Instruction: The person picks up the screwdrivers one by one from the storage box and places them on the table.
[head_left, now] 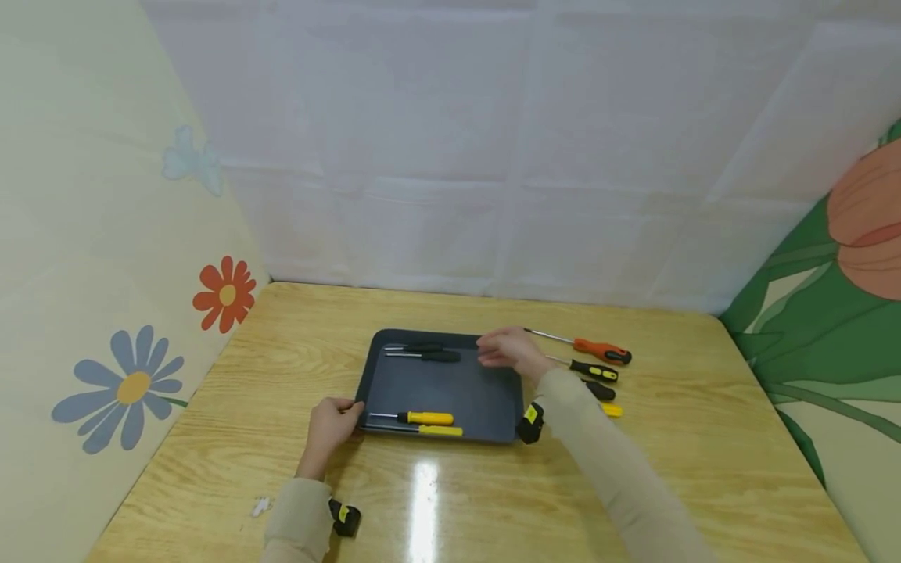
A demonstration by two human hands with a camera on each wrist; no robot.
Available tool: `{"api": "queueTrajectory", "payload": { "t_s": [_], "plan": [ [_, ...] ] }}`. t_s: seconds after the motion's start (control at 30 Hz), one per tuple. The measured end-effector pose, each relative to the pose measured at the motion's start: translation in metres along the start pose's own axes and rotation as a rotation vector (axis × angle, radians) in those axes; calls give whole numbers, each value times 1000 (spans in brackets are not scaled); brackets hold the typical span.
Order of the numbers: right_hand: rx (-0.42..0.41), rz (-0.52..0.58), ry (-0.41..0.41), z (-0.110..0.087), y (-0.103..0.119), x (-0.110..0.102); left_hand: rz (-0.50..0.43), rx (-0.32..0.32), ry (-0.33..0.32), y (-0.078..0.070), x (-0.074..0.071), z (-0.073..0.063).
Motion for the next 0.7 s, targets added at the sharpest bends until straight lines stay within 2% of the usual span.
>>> {"api": "queueTrajectory", "payload": {
  "t_s": [0.3, 0.7],
  "plan": [
    [1, 4, -31, 9, -4, 11, -11, -4, 3, 2, 0, -1],
    [0, -14, -45, 13, -4, 21, -2, 16, 16, -3, 0, -2]
  ]
}}
Point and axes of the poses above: each hand's wrist, its own z-axis towards the middle knuckle, its own x-axis out of the palm, y = z × x, the point moved 10 cm from there along z, towards the middle knuckle, and after that the axes turned 8 degrees about -z, right-handed, at the moved point
